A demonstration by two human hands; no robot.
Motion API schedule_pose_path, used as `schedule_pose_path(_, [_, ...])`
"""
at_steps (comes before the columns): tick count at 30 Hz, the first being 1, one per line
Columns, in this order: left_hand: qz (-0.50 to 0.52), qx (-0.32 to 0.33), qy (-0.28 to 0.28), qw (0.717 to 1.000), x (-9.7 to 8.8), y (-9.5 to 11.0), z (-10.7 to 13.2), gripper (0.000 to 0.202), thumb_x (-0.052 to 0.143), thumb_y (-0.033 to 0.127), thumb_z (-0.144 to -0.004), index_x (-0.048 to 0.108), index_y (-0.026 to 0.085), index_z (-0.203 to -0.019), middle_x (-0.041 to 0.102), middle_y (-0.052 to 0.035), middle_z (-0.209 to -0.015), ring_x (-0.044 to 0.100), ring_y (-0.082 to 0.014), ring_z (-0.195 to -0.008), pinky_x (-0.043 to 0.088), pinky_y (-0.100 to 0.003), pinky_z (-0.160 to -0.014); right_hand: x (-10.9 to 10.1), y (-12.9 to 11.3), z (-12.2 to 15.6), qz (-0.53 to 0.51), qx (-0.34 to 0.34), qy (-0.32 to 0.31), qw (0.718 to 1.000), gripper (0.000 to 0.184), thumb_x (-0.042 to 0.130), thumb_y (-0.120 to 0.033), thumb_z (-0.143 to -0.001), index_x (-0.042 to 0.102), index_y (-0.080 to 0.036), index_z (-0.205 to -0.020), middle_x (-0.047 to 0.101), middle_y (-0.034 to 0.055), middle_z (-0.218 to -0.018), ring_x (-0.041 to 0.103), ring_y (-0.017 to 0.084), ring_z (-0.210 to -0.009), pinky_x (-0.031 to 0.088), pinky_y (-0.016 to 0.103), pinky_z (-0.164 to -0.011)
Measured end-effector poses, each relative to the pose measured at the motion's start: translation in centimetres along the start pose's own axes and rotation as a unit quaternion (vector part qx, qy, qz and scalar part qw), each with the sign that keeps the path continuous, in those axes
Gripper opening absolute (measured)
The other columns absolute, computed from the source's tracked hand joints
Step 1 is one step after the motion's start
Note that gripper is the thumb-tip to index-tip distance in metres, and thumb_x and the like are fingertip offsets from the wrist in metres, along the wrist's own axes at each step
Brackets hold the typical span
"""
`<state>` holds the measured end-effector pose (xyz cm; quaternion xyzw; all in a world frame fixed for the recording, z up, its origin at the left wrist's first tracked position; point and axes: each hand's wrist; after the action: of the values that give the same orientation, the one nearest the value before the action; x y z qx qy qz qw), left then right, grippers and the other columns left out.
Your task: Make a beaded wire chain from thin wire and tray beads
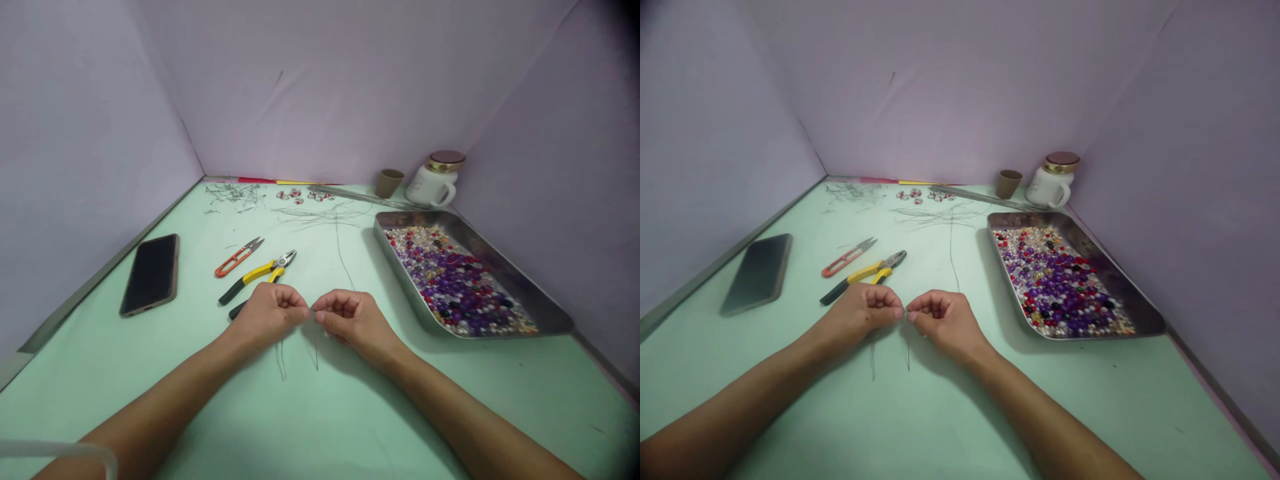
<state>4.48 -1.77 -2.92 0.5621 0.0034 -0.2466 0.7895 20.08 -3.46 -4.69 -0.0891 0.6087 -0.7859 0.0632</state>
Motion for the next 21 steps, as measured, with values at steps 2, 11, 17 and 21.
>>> schedule_pose_path(2, [0.022, -0.001, -0.006, 1.0, 0.1, -0.1, -0.1, 0.011, 0.057, 0.024, -0.063, 0.056, 0.014, -0.061, 0.04, 0.0067, -0.046, 0.03, -0.0049, -0.043, 0.023, -0.02, -0.042, 0.0, 0.2, 0.0, -0.004, -0.006, 0.008, 1.0, 0.01, 0.063, -0.019, -0.061, 0.06, -0.013, -0.068, 0.05, -0.0048, -0.049, 0.037, 0.003, -0.038, 0.026, 0.016, -0.033])
schedule_pose_path(11, [-0.047, 0.071, 0.055, 0.995, 0.4, -0.2, 0.3, 0.013, 0.054, 0.024, -0.068, 0.052, 0.017, -0.079, 0.043, 0.0061, -0.054, 0.035, -0.0068, -0.044, 0.029, -0.021, -0.044, -0.5, 1.1, -0.6, -0.059, -0.027, 0.027, 0.998, 0.02, 0.064, -0.027, -0.064, 0.063, -0.015, -0.081, 0.047, -0.0059, -0.047, 0.037, 0.004, -0.036, 0.029, 0.019, -0.036])
schedule_pose_path(17, [-0.273, 0.303, 0.214, 0.888, 1.6, -0.7, 1.7, 0.009, 0.048, 0.022, -0.074, 0.053, 0.017, -0.068, 0.053, -0.0021, -0.067, 0.043, -0.011, -0.055, 0.033, -0.024, -0.054, -0.5, 1.2, -0.8, -0.103, -0.031, 0.05, 0.993, 0.019, 0.066, -0.025, -0.063, 0.063, -0.014, -0.079, 0.046, -0.006, -0.045, 0.036, 0.004, -0.035, 0.027, 0.019, -0.035])
schedule_pose_path(21, [-0.389, 0.274, 0.181, 0.861, 2.5, -1.4, 1.9, 0.023, 0.045, 0.03, -0.078, 0.058, 0.017, -0.065, 0.054, -0.0026, -0.058, 0.044, -0.0117, -0.049, 0.027, -0.025, -0.048, -0.5, 1.2, -0.8, -0.114, -0.033, 0.059, 0.991, 0.02, 0.067, -0.024, -0.062, 0.063, -0.014, -0.079, 0.048, -0.0058, -0.045, 0.036, 0.004, -0.034, 0.027, 0.019, -0.035])
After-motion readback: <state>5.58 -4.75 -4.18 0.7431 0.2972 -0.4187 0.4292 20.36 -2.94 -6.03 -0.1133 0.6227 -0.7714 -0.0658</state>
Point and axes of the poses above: each hand's wrist, its own z-axis away from the middle knuckle, its own x-axis out of the palm, y = z × x
